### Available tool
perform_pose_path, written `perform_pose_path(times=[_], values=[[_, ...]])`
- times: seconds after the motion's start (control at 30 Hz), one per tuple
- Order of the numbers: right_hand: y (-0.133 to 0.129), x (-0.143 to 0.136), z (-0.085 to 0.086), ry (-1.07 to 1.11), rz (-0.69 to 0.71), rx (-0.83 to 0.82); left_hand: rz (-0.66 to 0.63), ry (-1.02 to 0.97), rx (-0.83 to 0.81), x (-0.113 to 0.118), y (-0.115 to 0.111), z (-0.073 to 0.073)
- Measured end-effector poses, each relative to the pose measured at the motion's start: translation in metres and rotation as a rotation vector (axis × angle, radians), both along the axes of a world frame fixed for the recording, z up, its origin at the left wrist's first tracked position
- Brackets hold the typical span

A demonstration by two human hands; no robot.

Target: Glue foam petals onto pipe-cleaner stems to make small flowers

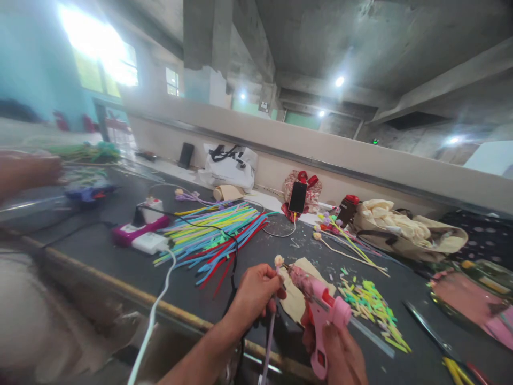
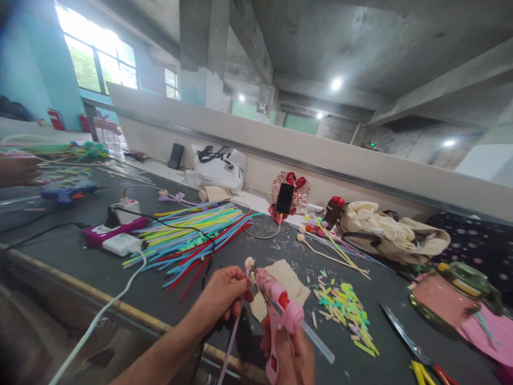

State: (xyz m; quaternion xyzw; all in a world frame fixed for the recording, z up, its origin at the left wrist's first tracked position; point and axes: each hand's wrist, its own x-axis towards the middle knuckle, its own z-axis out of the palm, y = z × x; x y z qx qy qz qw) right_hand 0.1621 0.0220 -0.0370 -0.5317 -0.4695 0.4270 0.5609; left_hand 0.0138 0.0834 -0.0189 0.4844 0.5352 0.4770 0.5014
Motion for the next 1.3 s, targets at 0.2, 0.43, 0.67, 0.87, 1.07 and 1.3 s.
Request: perform_pose_path(times=[0.2,0.43,0.67,0.87,1.07,1.3], values=[[0.0015,-0.0032,-0.0021,0.033,0.003,-0.008,-0.003,0.043,0.008,-0.0002,-0.0002,-0.0012],[0.004,-0.003,-0.0039,-0.026,0.01,-0.005,0.0,0.074,0.002,0.0005,0.0012,-0.0024],[0.0012,-0.0037,0.0004,-0.107,0.033,-0.014,-0.004,0.081,-0.001,0.0004,0.0008,-0.0032],[0.0003,-0.0016,0.0021,-0.142,0.041,-0.006,-0.005,0.073,-0.006,0.0009,-0.0012,0.0003],[-0.0009,-0.0004,0.005,-0.147,0.009,-0.002,-0.02,0.078,-0.005,0.0,-0.0013,-0.0016],[0.0004,-0.0026,0.004,-0.173,0.025,0.013,-0.025,0.082,0.005,-0.0005,0.0004,-0.0052]])
